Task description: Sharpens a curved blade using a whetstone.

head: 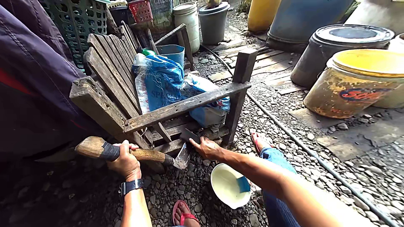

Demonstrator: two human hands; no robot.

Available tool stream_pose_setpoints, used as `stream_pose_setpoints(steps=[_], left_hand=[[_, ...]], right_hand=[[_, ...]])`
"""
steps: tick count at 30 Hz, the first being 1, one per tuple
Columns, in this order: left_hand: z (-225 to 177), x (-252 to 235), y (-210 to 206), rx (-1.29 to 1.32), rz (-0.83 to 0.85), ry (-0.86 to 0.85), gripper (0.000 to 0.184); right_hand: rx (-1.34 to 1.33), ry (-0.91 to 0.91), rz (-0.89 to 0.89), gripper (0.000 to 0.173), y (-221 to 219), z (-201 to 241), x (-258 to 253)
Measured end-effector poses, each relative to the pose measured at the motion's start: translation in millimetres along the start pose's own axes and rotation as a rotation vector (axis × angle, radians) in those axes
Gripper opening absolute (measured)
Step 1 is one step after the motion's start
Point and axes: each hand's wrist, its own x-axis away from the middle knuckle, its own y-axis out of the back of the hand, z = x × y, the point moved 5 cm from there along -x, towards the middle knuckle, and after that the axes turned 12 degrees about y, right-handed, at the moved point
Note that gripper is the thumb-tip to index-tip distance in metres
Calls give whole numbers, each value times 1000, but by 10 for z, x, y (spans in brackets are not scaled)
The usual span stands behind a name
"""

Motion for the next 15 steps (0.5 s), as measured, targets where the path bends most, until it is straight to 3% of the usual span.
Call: stream_pose_setpoints(steps=[6,11,15], left_hand=[[1,9,11,1,-26,15,16],[18,-41,-7,3,-20,18,14],[4,-17,-44,20,14,13,14]], right_hand=[[-79,-146,-65,62,293,-80,-365],[15,-10,16,66,21,-66,7],[-80,-77,-51,63,307,-99,-265]])
